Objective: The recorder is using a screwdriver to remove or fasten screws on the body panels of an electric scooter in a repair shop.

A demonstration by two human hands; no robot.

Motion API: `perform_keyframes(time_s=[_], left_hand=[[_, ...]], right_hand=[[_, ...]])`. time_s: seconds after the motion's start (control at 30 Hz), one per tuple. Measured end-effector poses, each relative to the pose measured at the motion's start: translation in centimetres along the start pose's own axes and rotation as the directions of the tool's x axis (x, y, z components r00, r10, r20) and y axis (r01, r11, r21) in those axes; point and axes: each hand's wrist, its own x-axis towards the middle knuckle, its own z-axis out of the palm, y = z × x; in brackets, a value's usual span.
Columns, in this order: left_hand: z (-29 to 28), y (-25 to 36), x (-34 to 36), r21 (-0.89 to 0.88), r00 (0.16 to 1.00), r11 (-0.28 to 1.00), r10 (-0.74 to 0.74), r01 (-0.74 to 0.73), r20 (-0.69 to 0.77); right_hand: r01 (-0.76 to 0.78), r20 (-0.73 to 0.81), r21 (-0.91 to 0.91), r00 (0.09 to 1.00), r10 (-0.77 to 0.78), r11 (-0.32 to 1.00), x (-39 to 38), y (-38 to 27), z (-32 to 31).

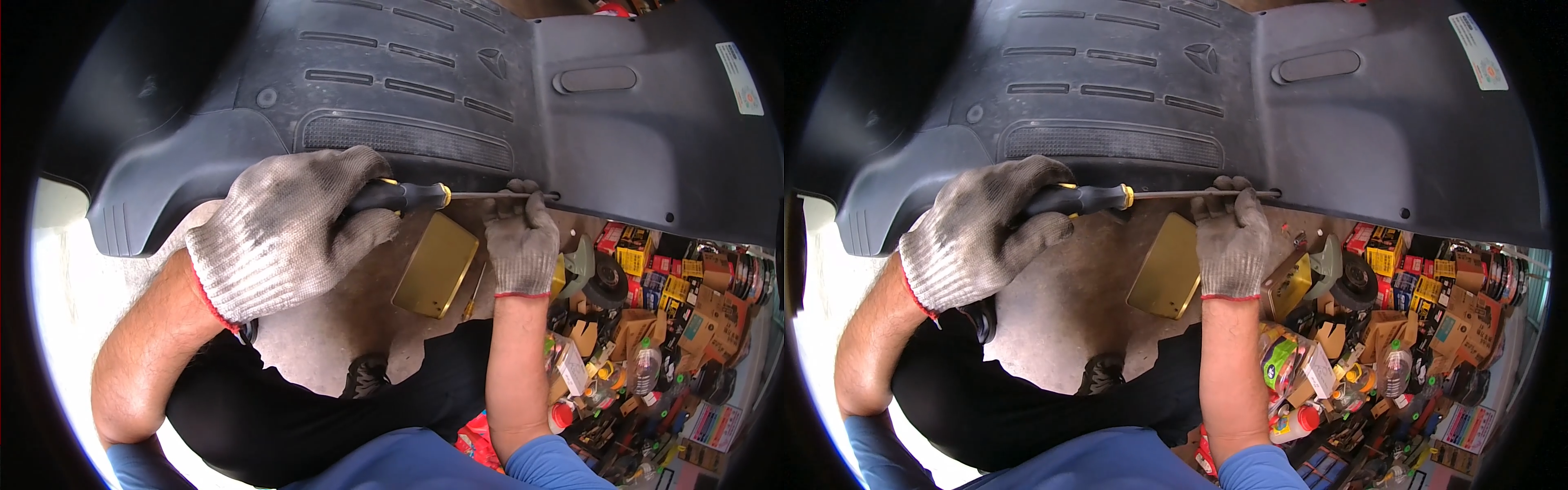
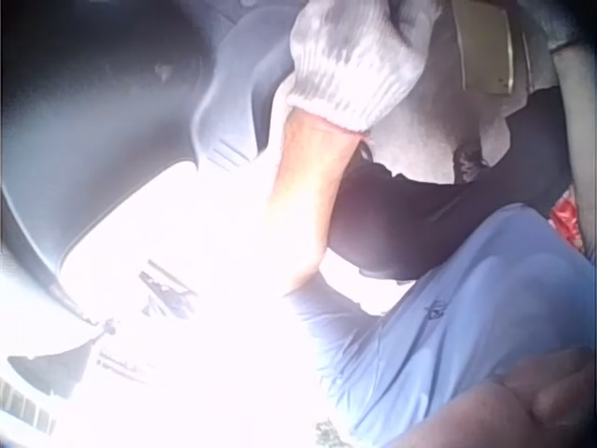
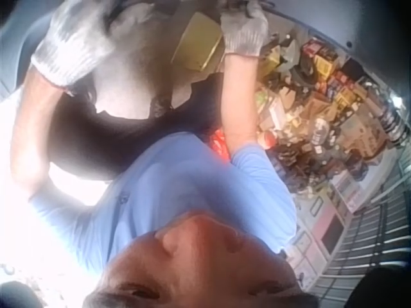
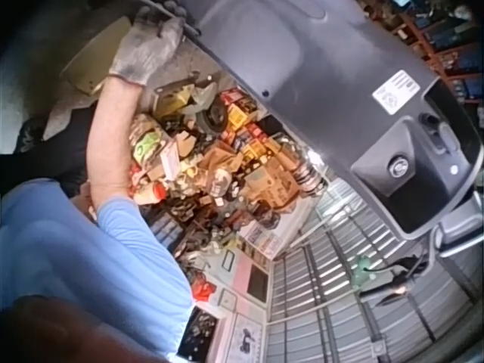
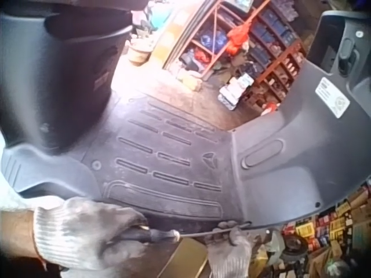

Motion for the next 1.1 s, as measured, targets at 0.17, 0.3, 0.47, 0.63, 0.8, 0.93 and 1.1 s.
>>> perform_keyframes(time_s=[0.17,0.3,0.47,0.63,0.8,0.93,1.1], left_hand=[[0.0,0.16,-0.14,0.029,0.999,1.0,-0.006,0.005,0.039],[0.0,0.25,0.0,0.025,0.999,1.0,-0.02,0.019,0.044],[-0.13,0.45,-0.03,0.03,0.997,0.999,-0.044,0.042,0.059],[-0.22,0.58,0.01,0.038,0.997,0.998,-0.044,0.042,0.058],[-0.04,0.46,-0.01,0.058,1.0,0.998,-0.013,0.012,0.015],[0.08,0.28,-0.02,0.048,1.0,0.999,0.004,-0.004,0.007],[-0.36,0.41,0.68,-0.119,0.984,0.982,-0.134,0.148,0.117]], right_hand=[[-0.008,0.082,0.015,0.997,0.007,1.0,0.33,-0.08,-0.65],[-0.013,0.078,0.034,0.997,0.01,0.999,0.42,0.03,-0.89],[-0.013,0.066,0.034,0.998,0.011,0.999,0.37,0.0,-0.81],[-0.023,0.039,0.035,0.999,0.021,0.999,0.36,-0.13,-0.59],[-0.014,0.025,0.034,1.0,0.014,0.999,0.31,-0.03,-0.47],[0.004,0.039,0.044,0.999,-0.005,0.999,0.18,0.19,-0.47],[-0.002,0.075,0.053,0.997,-0.002,0.999,0.05,0.23,-0.09]])
